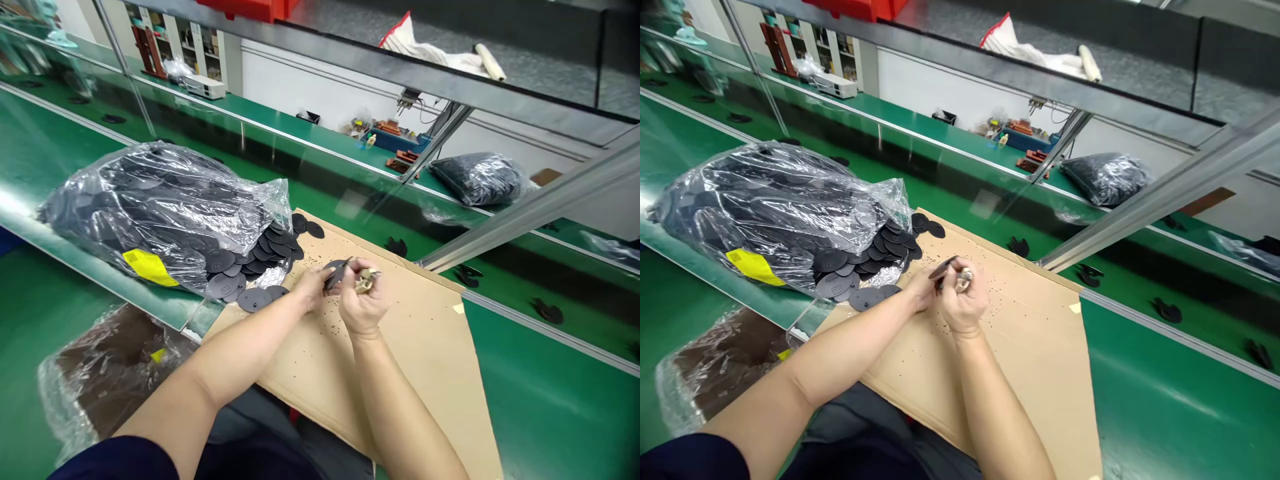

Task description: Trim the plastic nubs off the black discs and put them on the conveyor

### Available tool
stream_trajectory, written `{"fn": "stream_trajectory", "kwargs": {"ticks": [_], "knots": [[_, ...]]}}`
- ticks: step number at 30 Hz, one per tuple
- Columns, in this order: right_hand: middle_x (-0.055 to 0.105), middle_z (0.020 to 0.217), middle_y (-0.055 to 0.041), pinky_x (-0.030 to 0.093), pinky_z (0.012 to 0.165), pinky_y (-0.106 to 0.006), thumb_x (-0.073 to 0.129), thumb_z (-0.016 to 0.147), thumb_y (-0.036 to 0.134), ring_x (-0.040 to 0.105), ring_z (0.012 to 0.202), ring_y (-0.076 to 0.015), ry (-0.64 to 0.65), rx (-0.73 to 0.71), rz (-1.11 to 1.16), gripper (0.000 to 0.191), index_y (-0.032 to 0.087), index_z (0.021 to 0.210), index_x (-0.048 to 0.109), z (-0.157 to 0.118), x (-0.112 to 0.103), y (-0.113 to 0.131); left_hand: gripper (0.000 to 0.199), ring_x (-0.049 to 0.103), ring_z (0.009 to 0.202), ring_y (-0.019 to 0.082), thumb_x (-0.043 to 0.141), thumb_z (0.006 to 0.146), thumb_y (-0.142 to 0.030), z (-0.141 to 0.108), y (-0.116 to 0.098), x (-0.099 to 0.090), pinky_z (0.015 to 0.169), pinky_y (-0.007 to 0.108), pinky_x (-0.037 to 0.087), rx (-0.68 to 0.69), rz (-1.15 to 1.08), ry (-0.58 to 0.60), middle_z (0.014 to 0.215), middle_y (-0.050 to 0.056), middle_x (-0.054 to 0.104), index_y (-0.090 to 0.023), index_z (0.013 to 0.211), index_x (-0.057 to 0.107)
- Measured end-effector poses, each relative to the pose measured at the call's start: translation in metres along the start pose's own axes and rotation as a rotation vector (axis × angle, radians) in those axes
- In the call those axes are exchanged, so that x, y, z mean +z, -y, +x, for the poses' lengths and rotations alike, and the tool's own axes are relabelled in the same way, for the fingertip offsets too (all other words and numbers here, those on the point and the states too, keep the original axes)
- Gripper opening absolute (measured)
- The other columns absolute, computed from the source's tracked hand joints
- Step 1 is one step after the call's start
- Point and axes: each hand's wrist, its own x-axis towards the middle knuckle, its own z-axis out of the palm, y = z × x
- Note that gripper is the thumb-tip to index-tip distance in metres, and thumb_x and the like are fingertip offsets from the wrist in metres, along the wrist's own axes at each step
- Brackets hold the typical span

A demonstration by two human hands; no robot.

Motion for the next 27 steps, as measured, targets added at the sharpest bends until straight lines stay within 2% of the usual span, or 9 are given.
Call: {"fn": "stream_trajectory", "kwargs": {"ticks": [2,5,9,12,15,17,22,24,27], "knots": [[0.060,0.083,-0.0025,0.052,0.074,-0.032,0.059,0.085,0.025,0.061,0.076,-0.0150,-0.128,0.058,-0.028,0.013,0.019,0.096,0.058,-0.005,-0.014,-0.019,0.009,0.060,0.058,0.014,0.057,0.077,-0.008,-0.001,0.002,-0.001,0.055,0.024,0.050,-0.054,0.008,0.027,0.069,0.006,0.064,-0.011,0.084,0.061],[0.059,0.084,-0.0025,0.052,0.075,-0.032,0.059,0.085,0.026,0.060,0.077,-0.0148,-0.188,0.091,-0.062,0.013,0.018,0.095,0.056,-0.018,-0.022,-0.039,0.020,0.063,0.063,0.015,0.056,0.070,-0.001,-0.001,0.003,-0.002,0.059,0.027,0.051,-0.120,-0.022,0.073,0.074,0.007,0.066,-0.011,0.087,0.059],[0.059,0.089,-0.0032,0.054,0.067,-0.031,0.055,0.087,0.028,0.060,0.069,-0.0133,-0.102,0.155,-0.009,0.014,0.020,0.098,0.056,-0.033,-0.021,-0.051,0.017,0.061,0.062,0.014,0.059,0.073,-0.006,-0.004,0.002,-0.005,0.066,0.032,0.054,-0.205,0.000,0.204,0.074,0.008,0.066,-0.009,0.090,0.063],[0.060,0.092,-0.0051,0.055,0.072,-0.034,0.054,0.087,0.030,0.062,0.077,-0.0164,-0.044,0.155,-0.048,0.017,0.020,0.100,0.057,-0.037,-0.025,-0.053,0.018,0.063,0.070,0.017,0.064,0.077,-0.016,-0.007,0.003,-0.005,0.071,0.036,0.055,-0.241,0.015,0.229,0.081,0.009,0.067,-0.011,0.095,0.065],[0.061,0.093,-0.0063,0.053,0.081,-0.038,0.055,0.086,0.029,0.061,0.086,-0.0189,-0.016,0.128,-0.113,0.016,0.020,0.098,0.058,-0.035,-0.030,-0.050,0.030,0.065,0.078,0.017,0.072,0.070,-0.012,-0.007,0.004,-0.004,0.078,0.037,0.054,-0.180,0.009,0.188,0.087,0.008,0.069,-0.014,0.099,0.064],[0.062,0.092,-0.0064,0.052,0.083,-0.037,0.055,0.085,0.028,0.061,0.087,-0.0187,0.018,0.147,-0.090,0.017,0.019,0.100,0.059,-0.033,-0.032,-0.047,0.037,0.065,0.080,0.016,0.076,0.063,-0.008,-0.006,0.005,-0.003,0.082,0.035,0.053,-0.072,0.014,0.122,0.088,0.007,0.069,-0.013,0.097,0.064],[0.066,0.090,-0.0059,0.052,0.080,-0.034,0.061,0.081,0.034,0.063,0.080,-0.0171,0.038,0.450,0.095,0.027,0.017,0.102,0.061,-0.029,-0.027,-0.048,0.056,0.064,0.095,0.016,0.083,0.050,-0.007,-0.001,0.004,0.000,0.096,0.035,0.047,0.335,0.075,-0.023,0.097,0.002,0.070,-0.018,0.101,0.063],[0.066,0.086,-0.0044,0.052,0.078,-0.033,0.065,0.077,0.035,0.063,0.077,-0.0164,0.032,0.558,0.119,0.029,0.016,0.099,0.062,-0.029,-0.025,-0.053,0.057,0.064,0.098,0.018,0.084,0.049,-0.009,-0.001,0.004,0.000,0.097,0.037,0.046,0.362,0.099,-0.030,0.100,0.002,0.070,-0.018,0.101,0.063],[0.066,0.084,-0.0028,0.052,0.076,-0.032,0.066,0.075,0.035,0.062,0.075,-0.0157,0.030,0.615,0.140,0.029,0.017,0.097,0.063,-0.029,-0.026,-0.061,0.055,0.064,0.099,0.020,0.084,0.052,-0.014,-0.003,0.005,-0.001,0.092,0.039,0.050,0.285,0.149,0.015,0.104,0.005,0.070,-0.018,0.103,0.063]]}}
